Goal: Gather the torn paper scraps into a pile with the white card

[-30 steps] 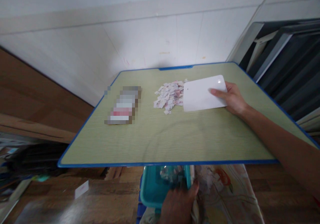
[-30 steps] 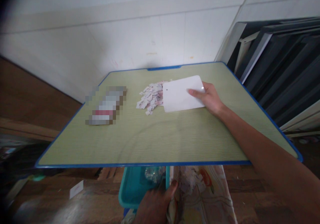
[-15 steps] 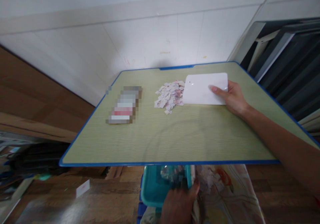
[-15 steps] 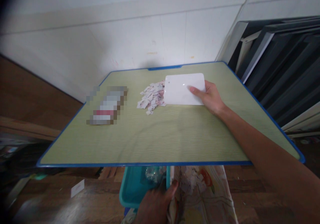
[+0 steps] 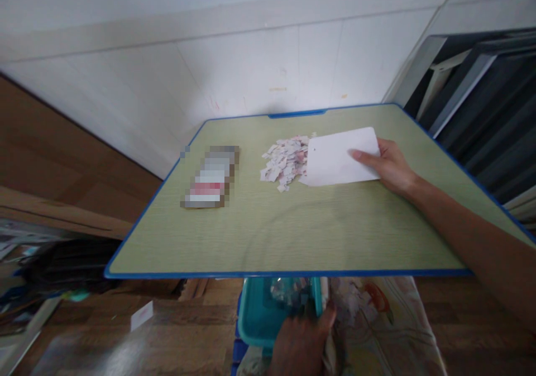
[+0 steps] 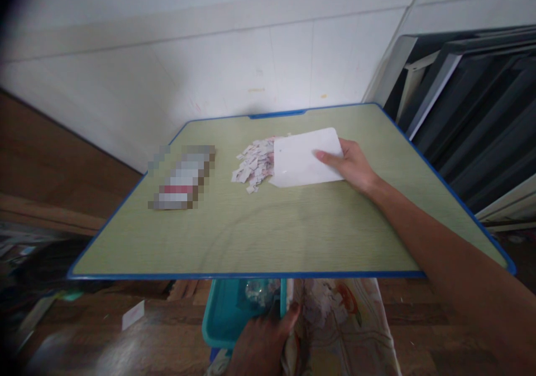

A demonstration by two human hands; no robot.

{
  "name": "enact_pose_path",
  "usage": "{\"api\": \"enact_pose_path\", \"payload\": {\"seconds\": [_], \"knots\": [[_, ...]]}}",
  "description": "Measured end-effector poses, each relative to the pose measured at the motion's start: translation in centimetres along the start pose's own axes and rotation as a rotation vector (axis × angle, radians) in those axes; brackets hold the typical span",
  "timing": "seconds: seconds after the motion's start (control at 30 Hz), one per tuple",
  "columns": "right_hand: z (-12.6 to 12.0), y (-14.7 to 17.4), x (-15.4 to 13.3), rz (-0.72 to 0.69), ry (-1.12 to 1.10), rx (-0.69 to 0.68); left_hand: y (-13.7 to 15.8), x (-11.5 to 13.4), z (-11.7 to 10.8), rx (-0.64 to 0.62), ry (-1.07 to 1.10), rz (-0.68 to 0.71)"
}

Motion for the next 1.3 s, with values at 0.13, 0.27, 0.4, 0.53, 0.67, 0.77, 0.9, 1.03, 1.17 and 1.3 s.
{"api": "enact_pose_path", "payload": {"seconds": [0.13,0.27,0.4,0.53,0.67,0.77,0.9,1.03,1.17,1.3], "knots": [[-0.3,0.0,0.0,0.048,-0.066,0.025,0.0,0.0,0.0,0.004,0.020,0.011],[-0.6,-0.4,0.1,0.029,-0.062,0.069,0.0,0.0,-0.2,-0.001,0.005,-0.002],[-0.6,-0.4,0.1,0.019,-0.043,0.057,0.0,0.0,-0.1,0.021,0.013,0.011],[-0.2,0.0,-0.1,0.046,-0.006,-0.022,0.0,0.0,0.0,0.013,0.021,0.027],[0.4,0.6,-0.1,0.093,0.021,-0.128,-0.1,0.0,-0.1,0.013,0.016,0.028],[0.6,0.8,-0.1,0.111,0.000,-0.139,-0.1,0.1,-0.2,0.024,0.014,0.023],[0.3,0.6,0.0,0.114,-0.012,-0.118,0.0,0.2,-0.1,0.013,0.003,0.012],[0.3,0.6,0.2,0.108,0.031,-0.157,-0.1,0.2,-0.3,0.009,0.002,0.008],[0.9,1.2,0.0,0.125,0.041,-0.218,-0.2,0.1,-0.4,0.012,0.003,0.011],[2.1,2.3,-0.4,0.133,0.043,-0.335,-0.2,0.1,-0.3,0.007,0.012,0.009]]}}
Point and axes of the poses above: each hand's wrist, its own y-axis away from the middle knuckle, its own z-axis out of the palm, x = y × z, the point moved 4 cm from there along -y, towards the middle knuckle, and after that the axes turned 14 degrees about x, right-handed, at the moved point
